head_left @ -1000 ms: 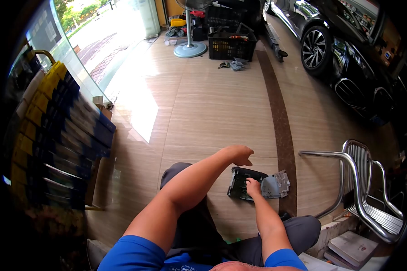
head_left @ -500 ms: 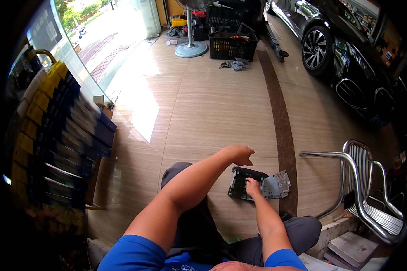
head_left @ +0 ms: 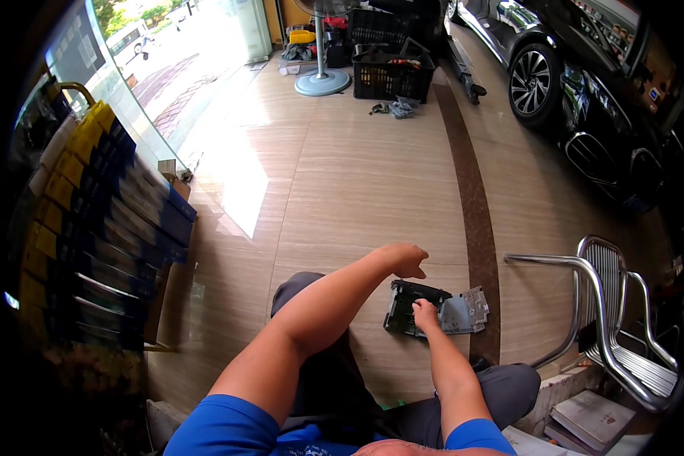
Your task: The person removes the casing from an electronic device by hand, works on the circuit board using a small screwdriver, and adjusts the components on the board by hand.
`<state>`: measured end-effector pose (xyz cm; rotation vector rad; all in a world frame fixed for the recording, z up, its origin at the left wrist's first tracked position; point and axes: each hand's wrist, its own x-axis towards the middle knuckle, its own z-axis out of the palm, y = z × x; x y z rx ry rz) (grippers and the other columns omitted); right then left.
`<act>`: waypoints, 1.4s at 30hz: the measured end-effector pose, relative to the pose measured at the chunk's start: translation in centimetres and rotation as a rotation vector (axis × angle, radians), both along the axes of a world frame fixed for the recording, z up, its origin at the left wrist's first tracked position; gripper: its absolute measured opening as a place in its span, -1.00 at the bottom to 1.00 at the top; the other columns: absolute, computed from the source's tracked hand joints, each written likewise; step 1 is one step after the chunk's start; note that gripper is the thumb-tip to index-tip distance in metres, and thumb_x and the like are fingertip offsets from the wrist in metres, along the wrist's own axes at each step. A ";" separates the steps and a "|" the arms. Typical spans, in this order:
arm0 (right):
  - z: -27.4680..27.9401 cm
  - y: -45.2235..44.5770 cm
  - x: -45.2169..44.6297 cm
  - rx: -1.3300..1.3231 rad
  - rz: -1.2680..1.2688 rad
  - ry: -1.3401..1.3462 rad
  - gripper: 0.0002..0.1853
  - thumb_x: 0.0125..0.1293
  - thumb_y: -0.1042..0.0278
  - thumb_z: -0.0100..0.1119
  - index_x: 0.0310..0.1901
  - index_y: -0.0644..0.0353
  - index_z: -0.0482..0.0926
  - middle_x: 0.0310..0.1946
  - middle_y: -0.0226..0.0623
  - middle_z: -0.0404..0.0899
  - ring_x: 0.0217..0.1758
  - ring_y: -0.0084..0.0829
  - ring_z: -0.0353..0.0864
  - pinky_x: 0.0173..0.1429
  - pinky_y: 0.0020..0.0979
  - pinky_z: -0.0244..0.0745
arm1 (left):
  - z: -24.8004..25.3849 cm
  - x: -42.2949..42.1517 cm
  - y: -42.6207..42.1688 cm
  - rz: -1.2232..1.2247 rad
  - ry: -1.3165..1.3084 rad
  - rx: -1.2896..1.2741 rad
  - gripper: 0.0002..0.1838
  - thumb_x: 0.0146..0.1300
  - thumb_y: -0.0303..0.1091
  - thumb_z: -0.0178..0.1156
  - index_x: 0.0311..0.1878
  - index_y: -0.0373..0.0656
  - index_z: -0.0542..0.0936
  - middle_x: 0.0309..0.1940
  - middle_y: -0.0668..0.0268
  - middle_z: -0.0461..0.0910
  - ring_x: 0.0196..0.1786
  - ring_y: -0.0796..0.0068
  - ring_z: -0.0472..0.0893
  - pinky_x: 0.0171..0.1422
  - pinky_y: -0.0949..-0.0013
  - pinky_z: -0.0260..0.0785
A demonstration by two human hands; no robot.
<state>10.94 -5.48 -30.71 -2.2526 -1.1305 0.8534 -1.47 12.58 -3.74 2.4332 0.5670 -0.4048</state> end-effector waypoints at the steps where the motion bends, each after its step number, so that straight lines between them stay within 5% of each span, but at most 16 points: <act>1: -0.2 0.1 0.0 0.015 -0.034 -0.050 -0.73 0.31 0.18 0.19 -0.08 0.14 0.67 -0.34 -0.13 0.72 -0.19 -0.14 0.71 0.00 -0.18 0.57 | 0.1 0.0 0.0 -0.002 0.004 -0.001 -0.35 0.22 -0.03 0.27 0.30 -0.19 0.44 0.11 -0.05 0.58 0.22 -0.06 0.52 0.27 0.04 0.39; 9: 1.9 0.1 0.0 -0.073 -0.073 -0.117 -0.70 0.26 0.09 0.26 -0.20 0.17 0.70 -0.22 -0.02 0.69 -0.08 0.00 0.66 0.03 -0.10 0.54 | -0.1 -0.1 0.0 -0.001 -0.015 0.007 -0.35 0.22 -0.02 0.27 0.29 -0.18 0.45 0.10 -0.05 0.58 0.20 -0.07 0.53 0.26 0.04 0.40; 20: 2.0 0.0 -0.1 -0.037 -0.028 -0.142 -0.71 0.30 0.20 0.17 -0.02 0.11 0.68 -0.20 -0.08 0.70 -0.06 -0.04 0.66 0.10 -0.12 0.54 | -0.2 0.1 -0.1 -0.011 0.010 0.002 -0.35 0.21 -0.02 0.27 0.29 -0.19 0.46 0.11 -0.05 0.57 0.22 -0.06 0.52 0.27 0.04 0.39; 25: 0.9 0.2 0.0 -0.055 -0.012 -0.090 -0.70 0.31 0.26 0.12 0.02 0.10 0.67 -0.24 -0.08 0.71 -0.11 -0.11 0.69 0.09 -0.16 0.56 | -1.0 0.1 0.0 0.020 -0.076 0.025 -0.43 0.15 -0.01 0.32 0.12 -0.22 0.57 0.04 -0.02 0.62 0.14 -0.05 0.57 0.19 0.06 0.44; 27: 1.2 0.2 0.0 -0.048 0.003 -0.102 -0.70 0.31 0.28 0.11 0.02 0.09 0.67 -0.26 -0.08 0.71 -0.13 -0.13 0.70 0.08 -0.17 0.56 | -0.6 0.1 0.0 0.007 -0.037 0.013 -0.38 0.18 -0.01 0.30 0.21 -0.21 0.51 0.08 -0.03 0.59 0.19 -0.05 0.54 0.24 0.06 0.41; 29: 1.3 0.3 0.2 -0.110 -0.001 0.010 -0.69 0.35 0.23 0.08 0.07 -0.02 0.65 -0.01 -0.04 0.65 0.09 -0.01 0.61 0.20 -0.10 0.51 | -0.6 0.2 0.0 -0.006 0.001 0.001 -0.33 0.21 -0.01 0.28 0.30 -0.20 0.45 0.13 -0.04 0.57 0.23 -0.05 0.51 0.28 0.06 0.38; 42: 0.5 0.1 0.3 -0.012 0.063 0.014 -0.71 0.32 0.29 0.06 0.00 0.01 0.69 -0.08 -0.02 0.67 0.04 -0.01 0.63 0.19 -0.12 0.52 | -0.3 0.3 0.0 -0.025 0.015 -0.001 -0.36 0.21 -0.02 0.28 0.27 -0.22 0.46 0.10 -0.06 0.58 0.20 -0.08 0.52 0.26 0.04 0.39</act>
